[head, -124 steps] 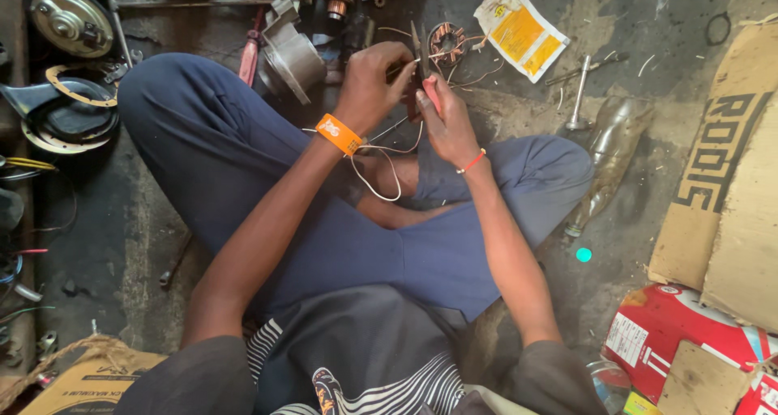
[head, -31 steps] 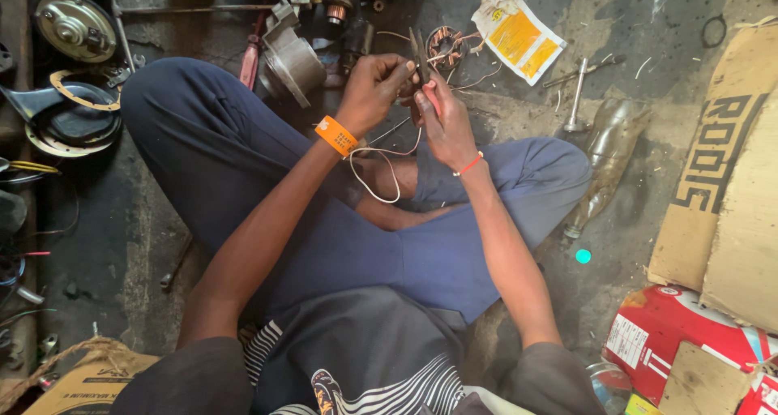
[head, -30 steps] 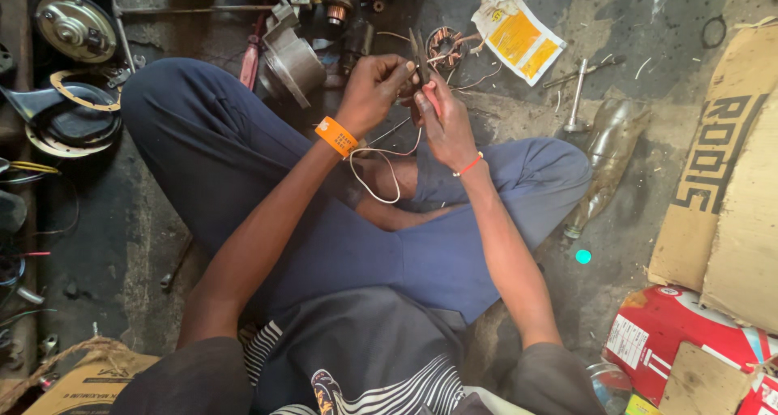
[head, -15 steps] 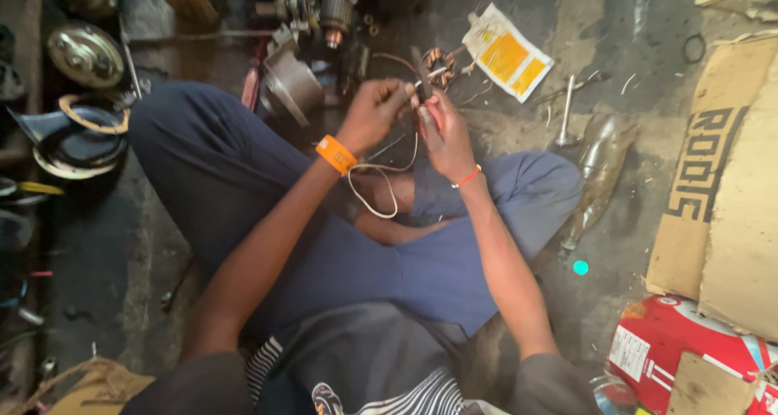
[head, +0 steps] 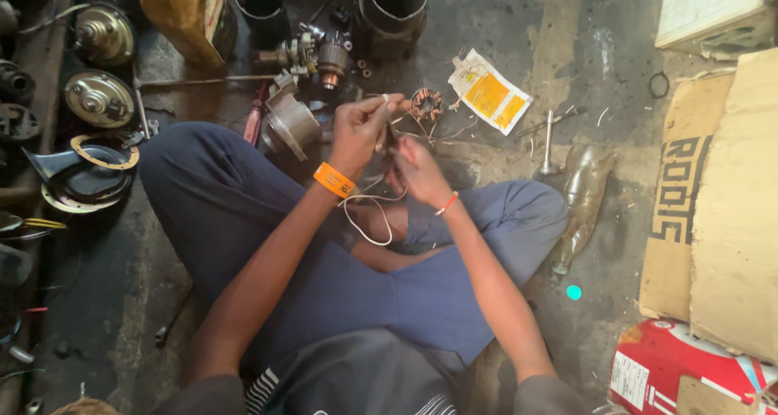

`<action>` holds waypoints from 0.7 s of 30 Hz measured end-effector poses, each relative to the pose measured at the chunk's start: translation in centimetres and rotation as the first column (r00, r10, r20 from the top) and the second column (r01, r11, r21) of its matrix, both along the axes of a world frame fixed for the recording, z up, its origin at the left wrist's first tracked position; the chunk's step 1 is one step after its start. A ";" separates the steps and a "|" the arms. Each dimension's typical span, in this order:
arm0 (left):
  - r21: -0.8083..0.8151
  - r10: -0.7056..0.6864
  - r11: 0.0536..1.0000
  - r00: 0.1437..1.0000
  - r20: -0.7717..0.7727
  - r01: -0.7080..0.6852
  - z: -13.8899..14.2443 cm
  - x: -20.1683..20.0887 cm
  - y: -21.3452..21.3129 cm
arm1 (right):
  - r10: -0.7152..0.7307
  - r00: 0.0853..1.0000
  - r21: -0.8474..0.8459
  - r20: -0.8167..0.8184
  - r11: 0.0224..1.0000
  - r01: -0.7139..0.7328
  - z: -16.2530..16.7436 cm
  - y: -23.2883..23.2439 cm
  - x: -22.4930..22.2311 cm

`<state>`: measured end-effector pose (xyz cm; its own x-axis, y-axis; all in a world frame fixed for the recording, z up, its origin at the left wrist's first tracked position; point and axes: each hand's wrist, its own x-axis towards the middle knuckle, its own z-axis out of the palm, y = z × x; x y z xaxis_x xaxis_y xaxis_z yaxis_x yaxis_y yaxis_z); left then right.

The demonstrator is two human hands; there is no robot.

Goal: The person sits cross-legged on the floor and uses pliers to strip insulation from white and copper wires. They repeatedly twist and cut the wires while handling a small motor component nearby.

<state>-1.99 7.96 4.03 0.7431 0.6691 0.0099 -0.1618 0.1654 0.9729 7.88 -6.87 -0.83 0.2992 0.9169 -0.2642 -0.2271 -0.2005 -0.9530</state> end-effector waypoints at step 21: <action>0.848 0.281 0.492 0.885 -0.370 0.198 -1.4 -0.9 -1.3 | -0.137 0.962 -0.093 -0.238 0.989 0.118 2.0 0.8 -0.8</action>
